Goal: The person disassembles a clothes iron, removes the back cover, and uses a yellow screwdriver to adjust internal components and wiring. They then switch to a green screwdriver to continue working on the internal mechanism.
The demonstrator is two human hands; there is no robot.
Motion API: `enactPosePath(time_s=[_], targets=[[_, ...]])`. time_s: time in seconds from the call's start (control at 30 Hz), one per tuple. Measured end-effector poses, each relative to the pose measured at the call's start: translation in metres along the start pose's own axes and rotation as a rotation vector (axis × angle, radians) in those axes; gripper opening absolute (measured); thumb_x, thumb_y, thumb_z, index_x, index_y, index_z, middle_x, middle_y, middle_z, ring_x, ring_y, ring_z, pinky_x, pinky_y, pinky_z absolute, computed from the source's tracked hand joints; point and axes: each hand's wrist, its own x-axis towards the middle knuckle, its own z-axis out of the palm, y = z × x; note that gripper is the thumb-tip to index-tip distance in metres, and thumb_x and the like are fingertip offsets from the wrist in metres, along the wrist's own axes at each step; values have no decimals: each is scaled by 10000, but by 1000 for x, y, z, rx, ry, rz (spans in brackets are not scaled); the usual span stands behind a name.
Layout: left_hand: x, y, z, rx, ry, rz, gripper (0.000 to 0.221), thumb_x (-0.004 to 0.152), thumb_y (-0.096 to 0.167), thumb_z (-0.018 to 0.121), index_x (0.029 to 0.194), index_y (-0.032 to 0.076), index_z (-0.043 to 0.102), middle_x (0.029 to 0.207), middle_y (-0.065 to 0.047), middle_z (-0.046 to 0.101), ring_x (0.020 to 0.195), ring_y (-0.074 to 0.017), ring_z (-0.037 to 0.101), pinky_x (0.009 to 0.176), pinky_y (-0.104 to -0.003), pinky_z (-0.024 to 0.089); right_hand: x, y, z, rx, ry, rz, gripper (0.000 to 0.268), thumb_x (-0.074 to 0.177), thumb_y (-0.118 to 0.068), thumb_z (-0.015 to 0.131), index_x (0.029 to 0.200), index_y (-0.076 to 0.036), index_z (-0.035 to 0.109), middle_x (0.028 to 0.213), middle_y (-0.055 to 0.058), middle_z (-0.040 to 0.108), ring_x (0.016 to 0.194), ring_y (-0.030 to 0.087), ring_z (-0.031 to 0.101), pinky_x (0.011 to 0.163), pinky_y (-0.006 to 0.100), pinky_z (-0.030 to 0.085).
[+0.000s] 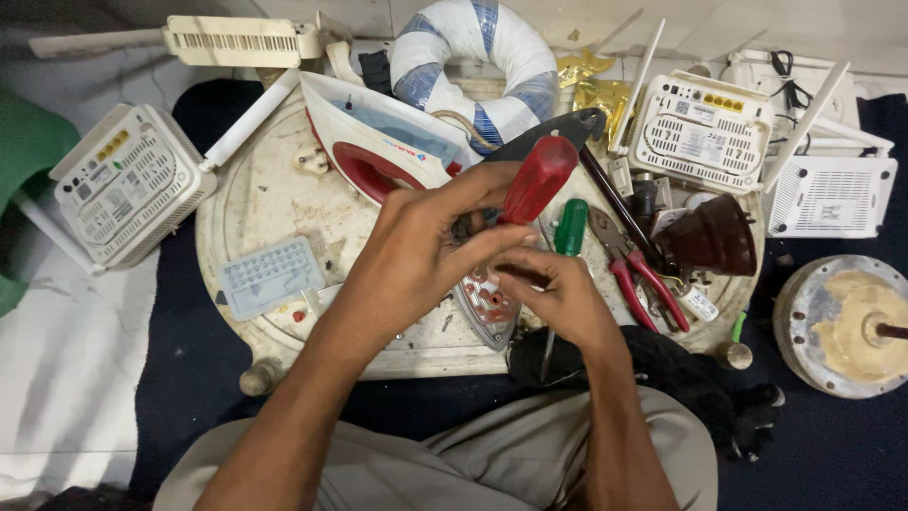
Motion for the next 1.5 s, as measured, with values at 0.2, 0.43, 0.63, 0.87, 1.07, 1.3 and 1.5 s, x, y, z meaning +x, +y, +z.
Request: enactPosePath(time_s=[0.2, 0.43, 0.63, 0.87, 1.07, 1.3, 1.5], targets=[[5, 2, -8, -51, -91, 89, 555, 936, 143, 759, 1436, 7, 560, 1245, -164, 749, 1076, -214, 761, 924, -363, 601, -1, 9, 16, -265, 48, -62, 347, 778, -194, 856, 1059, -22, 746, 984, 112, 736, 857, 220, 716, 749, 364, 577], [18, 9, -2, -200, -207, 201, 457, 856, 260, 860, 1187, 32, 643, 1119, -119, 761, 1092, -201, 744, 931, -355, 592, -3, 39, 36, -102, 193, -316, 239, 931, -113, 679, 1143, -3, 697, 1078, 150, 708, 957, 266, 721, 816, 392, 578], [56, 15, 31, -519, -424, 68, 264, 928, 268, 791, 837, 44, 685, 695, -37, 607, 658, -139, 590, 603, -313, 453, -2, 68, 51, -271, 245, -32, 206, 922, -196, 755, 1054, -39, 755, 904, 160, 757, 758, 290, 744, 759, 435, 571], [36, 16, 39, -395, -161, 50, 348, 1012, 259, 645, 772, 11, 593, 611, -5, 431, 616, -62, 406, 542, -268, 368, -1, 82, 64, -272, 445, -563, 409, 870, -145, 754, 1231, 16, 648, 1227, 225, 671, 1170, 399, 641, 988, 500, 499], [27, 8, 41, -412, -16, 92, 337, 1051, 231, 634, 797, 20, 569, 658, 5, 447, 630, -64, 411, 553, -275, 371, 9, 65, 81, -169, 399, -412, 603, 820, -191, 811, 1325, -21, 528, 1281, 172, 600, 1232, 321, 590, 1009, 459, 477], [20, 9, 53, -331, 98, 49, 306, 1002, 237, 679, 797, 24, 600, 631, 7, 497, 580, -60, 444, 540, -262, 374, 8, 31, 91, 1021, 343, -244, 292, 1204, -235, 561, 1093, -1, 425, 979, 42, 414, 955, 202, 489, 861, 364, 433], [13, 4, 64, -385, 382, 124, 188, 1027, 145, 668, 894, 17, 632, 794, -40, 636, 683, -74, 558, 623, -256, 461, 6, -17, 75, 612, 289, -236, 194, 1001, -283, 485, 1060, -112, 558, 978, -16, 556, 882, 101, 568, 754, 245, 465]])
